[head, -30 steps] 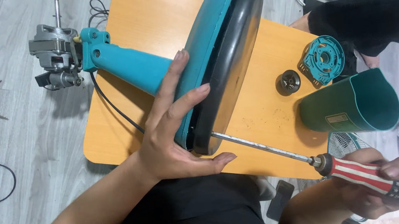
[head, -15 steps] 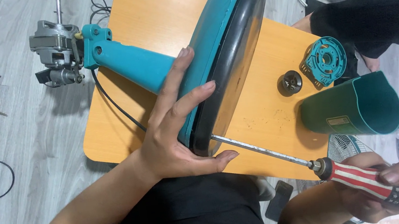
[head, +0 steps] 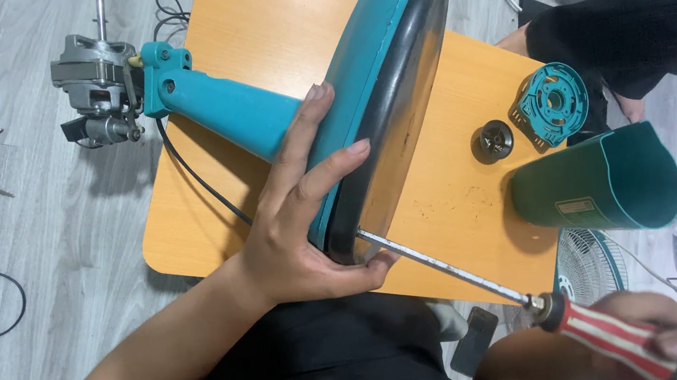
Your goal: Disassembling and reassembling the base of an electric fan using a screwdriver
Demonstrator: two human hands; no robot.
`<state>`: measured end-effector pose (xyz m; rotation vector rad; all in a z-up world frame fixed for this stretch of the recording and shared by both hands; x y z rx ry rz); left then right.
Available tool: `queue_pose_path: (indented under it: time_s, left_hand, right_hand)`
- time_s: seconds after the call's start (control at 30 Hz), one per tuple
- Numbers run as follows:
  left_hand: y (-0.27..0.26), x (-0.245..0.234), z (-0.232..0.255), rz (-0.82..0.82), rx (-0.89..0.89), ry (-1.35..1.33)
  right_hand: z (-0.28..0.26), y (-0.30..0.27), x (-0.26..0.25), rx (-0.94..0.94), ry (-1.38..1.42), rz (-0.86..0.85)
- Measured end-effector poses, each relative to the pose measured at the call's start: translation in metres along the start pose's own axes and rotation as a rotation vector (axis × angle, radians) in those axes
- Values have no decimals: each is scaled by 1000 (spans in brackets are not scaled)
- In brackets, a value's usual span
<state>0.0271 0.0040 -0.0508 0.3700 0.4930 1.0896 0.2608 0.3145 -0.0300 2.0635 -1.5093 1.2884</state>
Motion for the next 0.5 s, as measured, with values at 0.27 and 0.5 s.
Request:
queue_pose_path:
  time_s: [0.27, 0.5]
  left_hand:
    - [2, 0, 4, 2, -29, 34]
    - [2, 0, 5, -1, -26, 51]
  right_hand:
    - [-11, -89, -123, 529, -245, 437]
    - [-20, -31, -13, -1553, -1341, 388]
Point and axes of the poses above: each hand's wrist, its own y-axis towards the middle knuckle, its own x-axis out of the palm, z = x × y, the point moved 6 cm from there along y, towards the middle knuckle, and after that the axes turned 11 degrees about -x, right-handed, at the moved point
